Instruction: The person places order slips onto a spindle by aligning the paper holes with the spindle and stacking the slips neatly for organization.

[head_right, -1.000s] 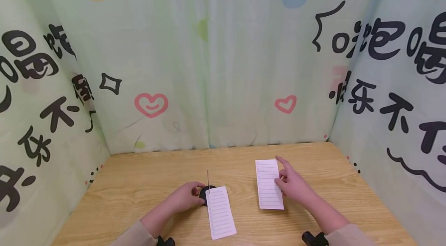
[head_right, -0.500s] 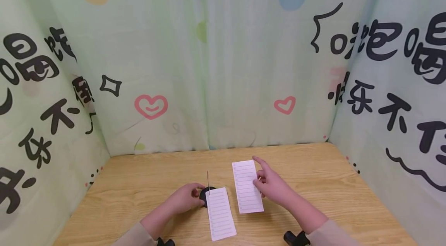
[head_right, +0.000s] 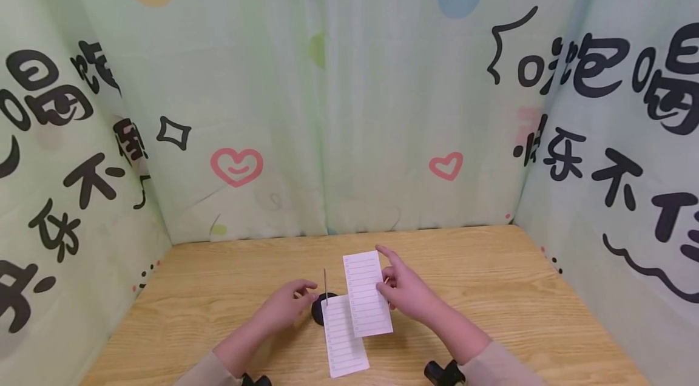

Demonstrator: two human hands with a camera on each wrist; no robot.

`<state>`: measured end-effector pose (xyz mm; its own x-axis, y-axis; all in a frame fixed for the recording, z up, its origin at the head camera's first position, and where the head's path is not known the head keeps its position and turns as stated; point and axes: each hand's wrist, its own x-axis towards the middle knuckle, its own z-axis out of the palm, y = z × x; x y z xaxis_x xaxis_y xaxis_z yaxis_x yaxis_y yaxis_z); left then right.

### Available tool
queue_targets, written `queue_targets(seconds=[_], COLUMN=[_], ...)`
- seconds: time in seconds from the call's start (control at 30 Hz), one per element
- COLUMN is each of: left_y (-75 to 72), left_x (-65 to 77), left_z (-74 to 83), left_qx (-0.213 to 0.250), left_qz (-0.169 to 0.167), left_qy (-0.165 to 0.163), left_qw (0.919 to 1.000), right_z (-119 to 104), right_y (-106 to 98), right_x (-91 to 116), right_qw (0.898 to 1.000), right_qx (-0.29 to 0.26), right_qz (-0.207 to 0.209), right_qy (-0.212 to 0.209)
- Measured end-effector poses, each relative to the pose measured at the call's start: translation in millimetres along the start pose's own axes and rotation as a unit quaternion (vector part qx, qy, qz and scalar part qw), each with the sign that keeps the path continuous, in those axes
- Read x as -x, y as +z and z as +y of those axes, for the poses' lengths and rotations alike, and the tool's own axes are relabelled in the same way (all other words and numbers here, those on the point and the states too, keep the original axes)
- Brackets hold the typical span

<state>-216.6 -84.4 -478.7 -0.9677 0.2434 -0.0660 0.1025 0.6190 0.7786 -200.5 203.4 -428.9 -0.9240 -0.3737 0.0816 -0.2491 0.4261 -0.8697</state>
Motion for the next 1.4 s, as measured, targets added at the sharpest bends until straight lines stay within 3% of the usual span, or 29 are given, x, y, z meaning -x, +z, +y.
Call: queue_targets(seconds=[0.3,0.6,1.03,1.4], left_y=[-13.5,-8.8,-4.3,-5.4], left_x=[3.1,-2.7,-3.3,0.0], left_z=[25.7,43.8,51.5,52.3], left_qx=[0.091,0.18,0.186,0.166], left_qz=[0.041,0.075,0.084,0.065], left_qy=[0.016,0.029,0.04,0.015], left_qw=[0.9948,0.9803,0.9781,0.9838], right_z=[-8,-14,-22,-19], right_y=[11,25,34,35], right_x=[-5,-12,-16,-17], right_qw=[1.0,0.999,0.999,0.999], right_qx=[-0.025,-0.033,-0.036,-0.037], right_qz=[-0.009,-0.026,-0.036,-0.03], right_qy=[-0.004,-0.001,-0.008,0.0])
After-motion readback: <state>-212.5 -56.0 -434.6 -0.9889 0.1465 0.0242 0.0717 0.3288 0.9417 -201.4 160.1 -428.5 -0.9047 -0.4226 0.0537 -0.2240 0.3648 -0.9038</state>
